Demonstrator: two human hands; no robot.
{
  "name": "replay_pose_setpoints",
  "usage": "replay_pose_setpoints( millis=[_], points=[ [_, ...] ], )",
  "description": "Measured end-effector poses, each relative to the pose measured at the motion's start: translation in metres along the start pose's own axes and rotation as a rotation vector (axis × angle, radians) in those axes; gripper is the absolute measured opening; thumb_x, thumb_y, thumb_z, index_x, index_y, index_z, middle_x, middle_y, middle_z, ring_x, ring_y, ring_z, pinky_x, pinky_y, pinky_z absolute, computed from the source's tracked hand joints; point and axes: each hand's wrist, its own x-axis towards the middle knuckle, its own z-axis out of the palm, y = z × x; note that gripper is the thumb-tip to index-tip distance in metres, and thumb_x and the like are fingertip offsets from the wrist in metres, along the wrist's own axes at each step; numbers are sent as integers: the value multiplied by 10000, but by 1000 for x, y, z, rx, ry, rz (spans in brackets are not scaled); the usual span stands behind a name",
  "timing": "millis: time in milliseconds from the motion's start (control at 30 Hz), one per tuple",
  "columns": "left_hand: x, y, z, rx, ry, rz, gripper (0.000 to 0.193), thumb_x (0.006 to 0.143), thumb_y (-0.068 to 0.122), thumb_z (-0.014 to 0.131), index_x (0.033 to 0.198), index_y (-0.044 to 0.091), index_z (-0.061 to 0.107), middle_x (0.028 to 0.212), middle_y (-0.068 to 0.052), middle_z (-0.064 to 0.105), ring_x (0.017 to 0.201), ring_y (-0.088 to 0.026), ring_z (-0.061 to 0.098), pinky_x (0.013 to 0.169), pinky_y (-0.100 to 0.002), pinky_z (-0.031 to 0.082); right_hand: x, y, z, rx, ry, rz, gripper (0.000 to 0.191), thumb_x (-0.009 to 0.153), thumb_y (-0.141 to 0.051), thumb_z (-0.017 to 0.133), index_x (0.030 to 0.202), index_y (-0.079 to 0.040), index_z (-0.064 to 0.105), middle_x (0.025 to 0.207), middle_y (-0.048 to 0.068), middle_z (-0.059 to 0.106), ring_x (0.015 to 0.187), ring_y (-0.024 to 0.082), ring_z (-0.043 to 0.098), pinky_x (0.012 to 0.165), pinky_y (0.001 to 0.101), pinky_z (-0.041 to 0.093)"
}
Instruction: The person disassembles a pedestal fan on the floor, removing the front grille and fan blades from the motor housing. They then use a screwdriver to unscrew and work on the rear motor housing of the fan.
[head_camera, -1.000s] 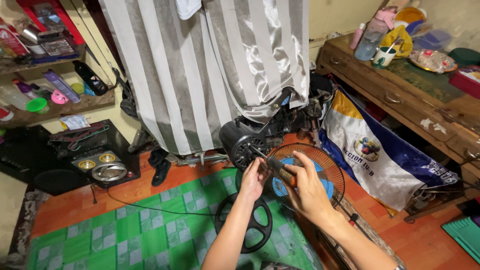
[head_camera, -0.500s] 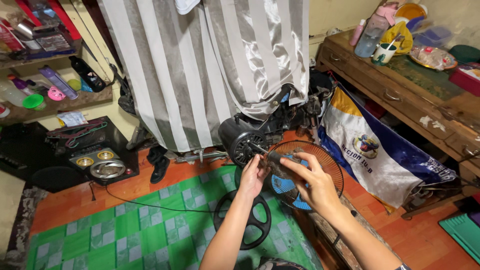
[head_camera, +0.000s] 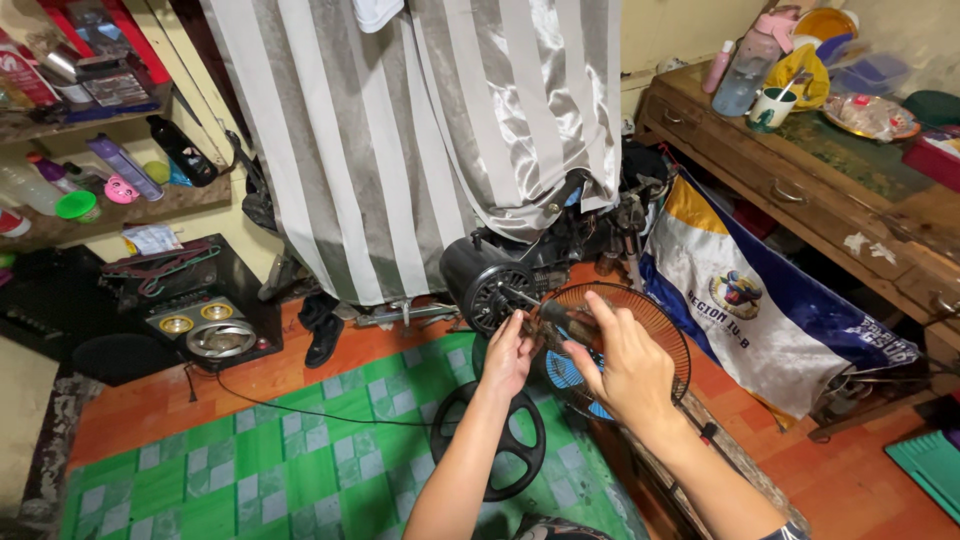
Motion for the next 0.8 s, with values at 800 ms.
replay_pose_setpoints(
  millis=[800],
  points=[
    [3,-2,-2,-66,-7,-15,166,1038,275,619,1024,133,704,897,33,690,820,-82,664,768,-281,572,6,-6,-5,132,-106,-71,479,841,-246,787,1281,-160,620,1152,110,630,754,316,696,596,409,542]
  ],
)
